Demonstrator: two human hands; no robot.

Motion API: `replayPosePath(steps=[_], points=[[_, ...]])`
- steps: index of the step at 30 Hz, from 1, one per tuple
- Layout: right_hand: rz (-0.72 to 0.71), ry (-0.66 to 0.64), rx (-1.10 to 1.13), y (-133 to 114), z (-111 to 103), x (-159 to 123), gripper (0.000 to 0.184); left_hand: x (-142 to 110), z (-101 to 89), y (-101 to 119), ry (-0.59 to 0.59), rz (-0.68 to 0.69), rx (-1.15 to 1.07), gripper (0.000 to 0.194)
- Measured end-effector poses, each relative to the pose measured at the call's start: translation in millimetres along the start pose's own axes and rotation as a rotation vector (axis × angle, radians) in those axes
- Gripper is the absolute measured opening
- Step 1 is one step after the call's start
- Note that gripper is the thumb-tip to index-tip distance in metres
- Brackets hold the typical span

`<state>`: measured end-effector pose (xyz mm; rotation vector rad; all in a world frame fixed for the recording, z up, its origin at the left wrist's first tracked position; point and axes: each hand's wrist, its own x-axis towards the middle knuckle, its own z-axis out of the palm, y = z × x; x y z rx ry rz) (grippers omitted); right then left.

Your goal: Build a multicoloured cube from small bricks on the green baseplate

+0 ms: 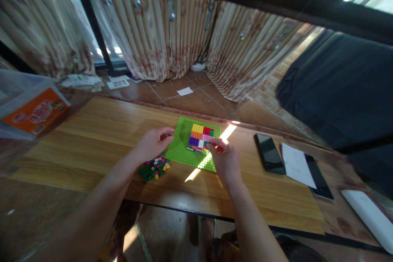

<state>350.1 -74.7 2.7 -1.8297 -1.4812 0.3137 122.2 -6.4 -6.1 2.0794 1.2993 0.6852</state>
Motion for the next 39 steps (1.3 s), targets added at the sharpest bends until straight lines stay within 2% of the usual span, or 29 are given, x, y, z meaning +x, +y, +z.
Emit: replayPosePath(steps=[5,15,18,22,30,35,39], points=[[0.022,0.008,0.070,2.5,2.7,1.3,0.029,0.4,1.3,-2.9,0.001,0.013,-0.012,0.031],[-0.011,0.010,0.017,2.5,-1.9,0.0,0.028,-0.2,3.1,-6.8,0.011,0.023,-0.021,0.031],[-0.015,0.013,0.033,1.8,-1.3,-1.1,0.029,-1.0,2.7,-3.1,0.002,0.016,-0.033,0.033],[-0.004,0.030,-0.067,0.6,-0.8,-1.8,0.030,-3.6,8.0,8.3,-0.019,0.029,-0.065,0.038],[-0.094,0.071,-0.117,0.5,2.0,1.7,0.030,-9.0,26.9,21.0,-0.073,0.218,-0.090,0.044],[-0.150,0.078,-0.162,5.3,4.7,1.1,0.028,-10.3,26.9,20.8,-0.096,0.265,-0.056,0.045],[-0.275,0.112,-0.250,11.2,8.6,-1.6,0.028,-11.0,25.9,21.5,-0.096,0.278,-0.024,0.046]])
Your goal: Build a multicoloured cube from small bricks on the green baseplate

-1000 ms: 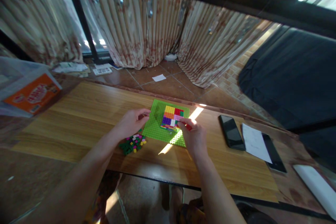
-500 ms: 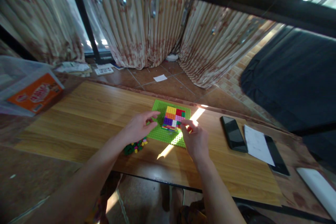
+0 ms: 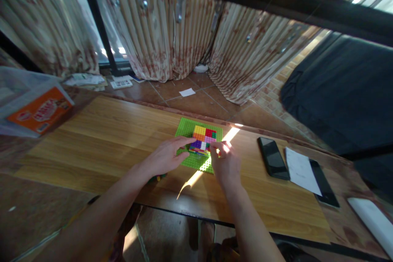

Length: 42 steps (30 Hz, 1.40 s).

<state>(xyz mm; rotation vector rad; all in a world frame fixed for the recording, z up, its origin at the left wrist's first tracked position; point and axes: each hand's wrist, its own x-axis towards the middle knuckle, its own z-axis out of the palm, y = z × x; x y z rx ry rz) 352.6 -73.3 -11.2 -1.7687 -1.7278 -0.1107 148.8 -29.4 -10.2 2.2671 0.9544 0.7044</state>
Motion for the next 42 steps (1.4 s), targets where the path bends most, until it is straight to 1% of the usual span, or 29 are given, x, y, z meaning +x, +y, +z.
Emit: replayPosePath(steps=[2,4,10,12,15,17,19,21,22,25,27,31,33,36,42], points=[[-0.068,0.007,-0.047,1.5,2.4,-2.3,0.027,-0.2,-0.1,0.7,-0.002,0.000,0.010,0.045],[-0.103,0.008,-0.077,2.4,4.6,-4.2,0.025,-0.2,0.0,1.2,0.000,-0.001,0.012,0.045],[-0.108,0.014,-0.088,3.0,7.7,-6.4,0.023,-0.4,0.0,0.5,0.013,-0.020,-0.019,0.044],[-0.101,0.028,-0.064,2.2,5.0,-5.9,0.023,-0.7,0.0,0.2,0.014,-0.013,-0.026,0.043],[-0.067,0.110,-0.017,-3.2,-4.4,-4.6,0.022,-1.0,-1.0,0.0,0.024,-0.017,-0.030,0.043],[-0.042,0.173,0.031,-10.5,-11.0,-4.8,0.020,-0.6,-3.2,-0.5,0.032,-0.031,-0.042,0.045],[-0.055,0.183,0.105,-20.1,-14.2,-7.2,0.016,0.5,-6.9,-2.5,0.047,-0.057,-0.055,0.046],[-0.103,0.132,0.206,-30.3,-12.3,-12.7,0.014,1.9,-11.5,-6.0,0.086,-0.104,-0.052,0.046],[-0.131,0.076,0.261,-35.3,-9.7,-16.3,0.014,2.5,-13.8,-8.3,0.110,-0.130,-0.049,0.045],[-0.189,-0.150,0.388,-48.1,0.9,-28.7,0.015,3.1,-19.9,-14.9,0.169,-0.176,-0.042,0.044],[-0.212,-0.270,0.411,-54.4,7.4,-35.8,0.015,2.6,-22.5,-17.7,0.191,-0.185,-0.032,0.044],[-0.256,-0.409,0.411,-63.2,17.2,-45.2,0.018,1.4,-23.9,-18.6,0.200,-0.201,-0.003,0.039],[-0.292,-0.441,0.415,-66.5,21.9,-48.7,0.018,1.1,-23.7,-17.8,0.194,-0.206,0.007,0.037],[-0.331,-0.442,0.395,-70.4,29.4,-53.1,0.015,1.0,-23.5,-17.4,0.186,-0.213,0.017,0.036],[-0.404,-0.430,0.249,-75.8,40.2,-56.8,0.017,0.4,-26.9,-21.7,0.188,-0.226,0.023,0.034]])
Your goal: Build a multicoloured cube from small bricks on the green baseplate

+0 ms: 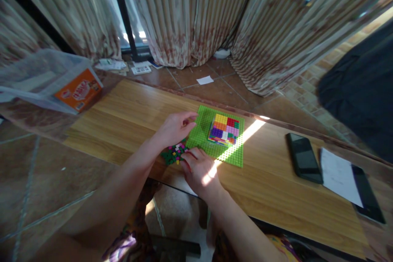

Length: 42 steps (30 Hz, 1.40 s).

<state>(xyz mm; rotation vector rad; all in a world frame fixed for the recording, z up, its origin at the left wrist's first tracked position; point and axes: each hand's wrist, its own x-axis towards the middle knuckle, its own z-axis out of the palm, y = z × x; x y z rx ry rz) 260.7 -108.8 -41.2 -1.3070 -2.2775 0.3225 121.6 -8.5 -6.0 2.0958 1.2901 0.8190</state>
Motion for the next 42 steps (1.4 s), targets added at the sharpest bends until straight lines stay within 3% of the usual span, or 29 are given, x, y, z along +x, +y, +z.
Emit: replayPosePath(steps=[7,14,22,27,32,42], points=[[0.018,0.020,0.052,-3.6,-1.5,0.5,0.019,2.5,-11.7,-6.7,0.086,-0.052,0.024,0.031],[0.164,0.221,0.209,1.0,-35.9,3.3,0.011,3.1,-14.0,-7.6,0.125,-0.085,0.025,0.031],[0.459,0.423,0.244,44.9,-68.2,-5.8,0.015,3.4,-11.8,-5.5,0.094,-0.079,0.056,0.029],[0.591,0.433,0.174,67.3,-84.8,-9.9,0.024,4.2,-10.5,-5.6,0.092,-0.074,0.047,0.028],[0.600,0.383,0.103,72.6,-83.7,-6.3,0.030,4.5,-8.6,-5.9,0.076,-0.069,0.060,0.030],[0.655,0.538,0.347,81.7,-65.9,-0.5,0.029,4.0,-7.7,-6.8,0.079,-0.065,0.088,0.030]])
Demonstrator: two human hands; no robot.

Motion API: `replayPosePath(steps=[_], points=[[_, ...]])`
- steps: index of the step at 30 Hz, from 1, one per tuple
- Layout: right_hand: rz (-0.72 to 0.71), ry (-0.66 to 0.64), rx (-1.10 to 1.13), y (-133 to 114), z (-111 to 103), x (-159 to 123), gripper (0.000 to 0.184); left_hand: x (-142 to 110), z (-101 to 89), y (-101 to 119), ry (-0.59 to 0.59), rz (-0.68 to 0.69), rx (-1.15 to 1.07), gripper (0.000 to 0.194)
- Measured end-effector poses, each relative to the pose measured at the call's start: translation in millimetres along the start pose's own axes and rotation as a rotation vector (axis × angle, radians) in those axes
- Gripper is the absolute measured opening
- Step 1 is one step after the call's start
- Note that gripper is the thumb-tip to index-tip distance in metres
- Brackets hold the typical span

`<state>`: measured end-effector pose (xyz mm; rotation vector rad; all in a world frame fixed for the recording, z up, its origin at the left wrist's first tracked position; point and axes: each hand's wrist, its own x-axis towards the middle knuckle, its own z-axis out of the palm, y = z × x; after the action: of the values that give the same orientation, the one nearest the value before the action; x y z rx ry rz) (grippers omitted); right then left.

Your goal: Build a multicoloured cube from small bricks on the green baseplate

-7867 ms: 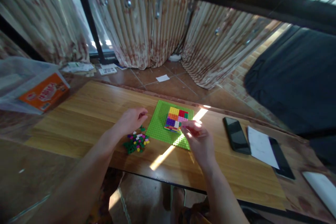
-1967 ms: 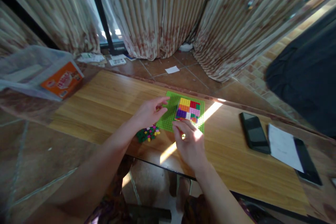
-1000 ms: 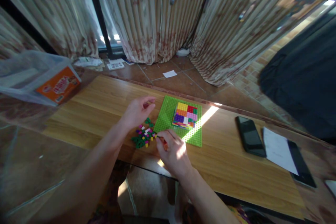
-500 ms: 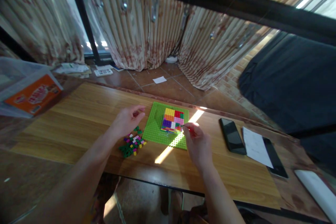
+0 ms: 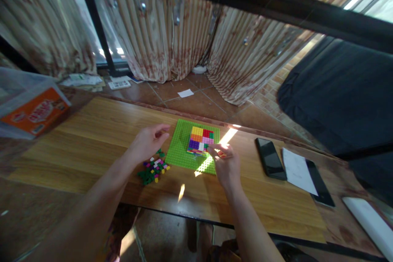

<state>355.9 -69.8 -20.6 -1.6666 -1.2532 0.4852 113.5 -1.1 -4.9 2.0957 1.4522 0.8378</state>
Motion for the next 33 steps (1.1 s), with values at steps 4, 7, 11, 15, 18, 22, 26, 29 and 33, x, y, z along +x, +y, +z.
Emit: replayPosePath(steps=[4,7,11,15,18,22,26,29,33], points=[[0.101,-0.021,0.110,4.8,2.8,1.2,0.031,-0.8,0.7,0.8,-0.006,0.012,-0.004,0.030],[0.174,-0.042,0.164,4.6,3.0,2.2,0.034,-1.4,2.4,2.0,-0.017,0.012,-0.008,0.030],[0.251,-0.071,0.194,1.2,1.2,3.3,0.033,-2.9,7.7,4.9,-0.053,0.025,-0.003,0.031],[0.314,-0.114,0.209,2.2,0.4,4.7,0.035,-5.2,14.7,10.3,-0.095,0.046,-0.028,0.032],[0.370,-0.127,0.238,4.3,1.6,6.2,0.035,-6.9,20.0,16.3,-0.129,0.071,-0.072,0.036],[0.427,-0.141,0.283,4.1,3.9,9.7,0.030,-9.9,27.3,25.0,-0.184,0.129,-0.151,0.041],[0.467,-0.140,0.288,1.5,5.6,13.2,0.028,-13.1,31.2,28.9,-0.192,0.103,-0.166,0.041],[0.477,-0.131,0.296,-0.3,6.6,13.8,0.026,-14.7,31.9,28.0,-0.201,0.106,-0.183,0.041],[0.459,-0.124,0.294,-2.6,7.0,11.3,0.028,-15.3,31.4,28.3,-0.200,0.101,-0.190,0.041]])
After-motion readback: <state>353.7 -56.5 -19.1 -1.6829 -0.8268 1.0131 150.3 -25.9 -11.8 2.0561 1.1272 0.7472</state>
